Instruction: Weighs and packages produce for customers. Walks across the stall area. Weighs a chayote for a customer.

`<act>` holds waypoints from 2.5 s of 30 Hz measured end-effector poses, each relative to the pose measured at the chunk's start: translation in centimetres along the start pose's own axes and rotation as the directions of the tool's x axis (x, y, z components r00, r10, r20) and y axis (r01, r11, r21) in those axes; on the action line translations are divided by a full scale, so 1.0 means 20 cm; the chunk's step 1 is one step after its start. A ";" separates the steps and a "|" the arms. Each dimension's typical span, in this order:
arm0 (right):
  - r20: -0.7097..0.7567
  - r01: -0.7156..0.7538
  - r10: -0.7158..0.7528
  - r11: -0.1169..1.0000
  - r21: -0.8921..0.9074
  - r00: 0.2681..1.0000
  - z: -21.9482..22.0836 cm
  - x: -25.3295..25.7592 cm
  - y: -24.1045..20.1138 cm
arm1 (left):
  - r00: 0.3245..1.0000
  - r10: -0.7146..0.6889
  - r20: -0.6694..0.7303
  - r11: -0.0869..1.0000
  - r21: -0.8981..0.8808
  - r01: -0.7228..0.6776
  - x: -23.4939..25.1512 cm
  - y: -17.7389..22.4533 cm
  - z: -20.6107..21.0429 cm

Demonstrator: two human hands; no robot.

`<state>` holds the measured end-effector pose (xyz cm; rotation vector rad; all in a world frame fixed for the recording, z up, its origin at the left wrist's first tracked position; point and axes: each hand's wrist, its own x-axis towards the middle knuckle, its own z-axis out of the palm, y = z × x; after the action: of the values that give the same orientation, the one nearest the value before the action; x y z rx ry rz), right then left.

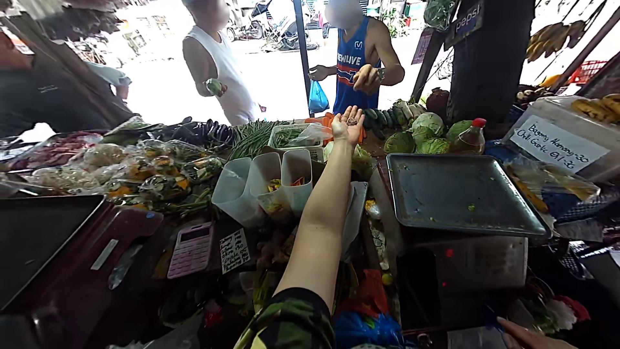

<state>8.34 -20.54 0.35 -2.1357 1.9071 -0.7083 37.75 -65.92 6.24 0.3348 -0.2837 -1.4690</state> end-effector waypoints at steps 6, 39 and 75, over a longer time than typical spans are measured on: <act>0.103 0.066 -0.072 0.996 0.064 0.992 0.03 -0.02 0.04 | 0.972 -0.099 0.213 0.958 0.286 0.035 -0.52 0.05 -0.10; 0.370 0.744 -0.905 0.100 0.660 -0.207 0.79 -0.88 -0.93 | 0.454 0.622 -0.637 0.776 0.426 -0.465 -4.47 0.13 -0.87; 0.477 0.549 -0.275 -0.475 0.688 -0.835 1.37 -4.19 -3.47 | -0.957 0.006 -0.289 0.396 0.880 -0.263 -8.45 0.65 -1.58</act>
<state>77.49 67.04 -10.95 -2.6414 -1.4406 0.8896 47.77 104.96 -14.95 1.0382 1.2884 0.9985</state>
